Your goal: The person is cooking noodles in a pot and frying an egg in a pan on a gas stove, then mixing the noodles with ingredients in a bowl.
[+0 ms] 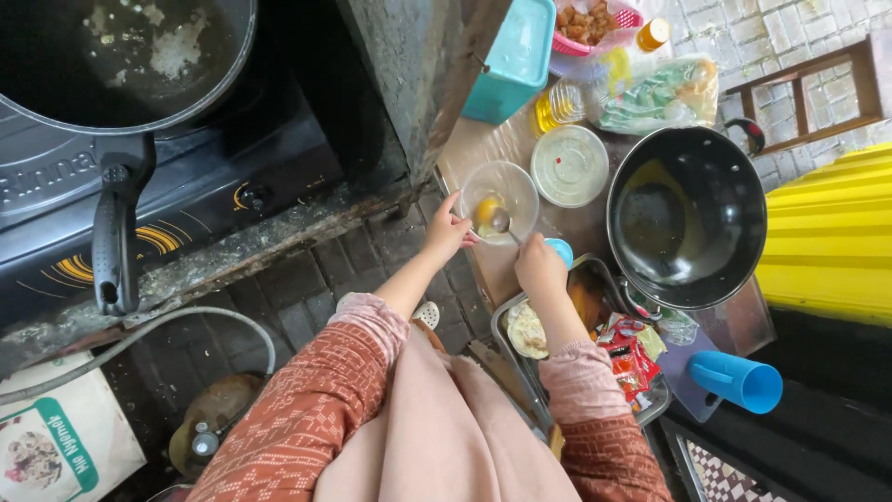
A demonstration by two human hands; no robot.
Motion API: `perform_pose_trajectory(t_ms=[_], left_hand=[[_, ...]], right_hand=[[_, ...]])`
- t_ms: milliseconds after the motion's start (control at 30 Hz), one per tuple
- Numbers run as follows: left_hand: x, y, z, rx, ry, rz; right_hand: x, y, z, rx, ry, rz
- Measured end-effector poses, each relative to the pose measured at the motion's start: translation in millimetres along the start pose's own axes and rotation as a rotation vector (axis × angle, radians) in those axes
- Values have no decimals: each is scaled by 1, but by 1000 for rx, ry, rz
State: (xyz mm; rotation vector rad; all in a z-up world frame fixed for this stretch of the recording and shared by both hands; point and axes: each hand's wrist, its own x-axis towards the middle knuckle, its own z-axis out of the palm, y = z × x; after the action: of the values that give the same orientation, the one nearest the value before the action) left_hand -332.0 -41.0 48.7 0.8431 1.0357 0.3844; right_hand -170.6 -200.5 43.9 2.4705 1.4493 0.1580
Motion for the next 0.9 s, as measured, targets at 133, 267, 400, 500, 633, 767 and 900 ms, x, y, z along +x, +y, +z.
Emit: perform_pose_trajectory(t_ms=[133,267,400,500,633,767,900], left_hand=[[-20,25,-15,-52,-87,34],[-31,31,-29,-53,-108,54],[-33,39,-37,-50,-122,63],[-27,27,-41,-62,-137,55],[-31,26,-41,-77,-171,16],[-29,21,-40,-72,-194,12],[-33,25,-39,-43,-205,14]], right_hand=[[-8,-5,10,320,-102,20],[-16,-26,-49,440,-261,196],[-9,-26,-50,663,-327,194],[-12,-27,-60,663,-322,206],[-15,-35,-50,737,-358,173],[-21,-34,-74,632,-328,277],[-23,-37,-58,787,-367,267]])
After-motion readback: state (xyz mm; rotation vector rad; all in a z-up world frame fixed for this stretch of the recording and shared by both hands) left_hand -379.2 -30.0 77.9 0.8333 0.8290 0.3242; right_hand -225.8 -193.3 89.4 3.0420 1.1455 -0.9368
